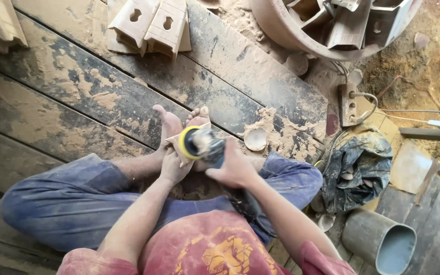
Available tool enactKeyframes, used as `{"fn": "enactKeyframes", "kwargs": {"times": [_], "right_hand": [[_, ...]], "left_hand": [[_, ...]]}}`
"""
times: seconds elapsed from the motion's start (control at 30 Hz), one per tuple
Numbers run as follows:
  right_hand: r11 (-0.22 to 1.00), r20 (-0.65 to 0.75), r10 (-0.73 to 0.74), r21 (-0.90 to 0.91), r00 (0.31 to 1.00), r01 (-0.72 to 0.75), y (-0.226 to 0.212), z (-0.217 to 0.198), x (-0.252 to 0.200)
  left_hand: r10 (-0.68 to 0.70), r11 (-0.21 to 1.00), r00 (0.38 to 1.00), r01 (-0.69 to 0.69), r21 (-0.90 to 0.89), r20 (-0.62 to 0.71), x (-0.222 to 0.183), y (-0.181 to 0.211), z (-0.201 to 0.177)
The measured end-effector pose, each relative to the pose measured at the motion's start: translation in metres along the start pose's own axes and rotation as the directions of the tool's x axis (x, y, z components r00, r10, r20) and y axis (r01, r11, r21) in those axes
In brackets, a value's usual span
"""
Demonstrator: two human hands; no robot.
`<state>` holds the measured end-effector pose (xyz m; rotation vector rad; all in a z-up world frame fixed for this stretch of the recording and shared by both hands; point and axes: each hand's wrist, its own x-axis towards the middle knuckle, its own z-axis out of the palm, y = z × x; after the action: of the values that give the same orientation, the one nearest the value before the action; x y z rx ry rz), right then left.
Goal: Sanding small wooden blocks using a handheld power sander in a workshop environment.
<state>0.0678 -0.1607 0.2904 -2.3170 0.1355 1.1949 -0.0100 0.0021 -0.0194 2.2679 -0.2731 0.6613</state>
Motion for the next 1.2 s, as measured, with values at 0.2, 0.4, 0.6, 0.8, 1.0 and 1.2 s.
{"fn": "enactKeyframes", "kwargs": {"times": [0.2, 0.4, 0.6, 0.8, 1.0, 1.2], "right_hand": [[0.989, 0.089, -0.035, -0.139, 0.995, 0.047, -0.013, 0.010, 0.023], [1.000, -0.026, 0.011, -0.007, 1.000, -0.011, -0.004, -0.015, 0.028], [0.979, -0.216, 0.127, 0.186, 0.968, -0.087, 0.039, -0.039, 0.020], [0.914, -0.262, 0.290, 0.362, 0.921, -0.184, 0.105, -0.023, 0.008], [0.893, -0.258, 0.288, 0.421, 0.922, -0.161, 0.103, -0.016, -0.002], [0.880, -0.252, 0.279, 0.453, 0.926, -0.142, 0.090, -0.017, -0.013]], "left_hand": [[-0.229, 0.957, 0.968, 0.244, -0.158, 0.106, 0.027, 0.025, -0.030], [-0.008, 1.000, 1.000, 0.009, -0.027, 0.016, -0.006, -0.004, 0.008], [-0.059, 0.964, 0.973, 0.114, -0.241, 0.224, 0.053, 0.033, -0.053], [-0.598, -0.008, 0.388, 0.872, -0.489, 0.701, 0.066, 0.051, -0.080], [-0.659, -0.377, 0.147, 0.785, -0.492, 0.738, 0.124, 0.046, -0.089], [-0.454, -0.810, -0.125, 0.469, -0.351, 0.882, 0.123, 0.024, -0.079]]}}
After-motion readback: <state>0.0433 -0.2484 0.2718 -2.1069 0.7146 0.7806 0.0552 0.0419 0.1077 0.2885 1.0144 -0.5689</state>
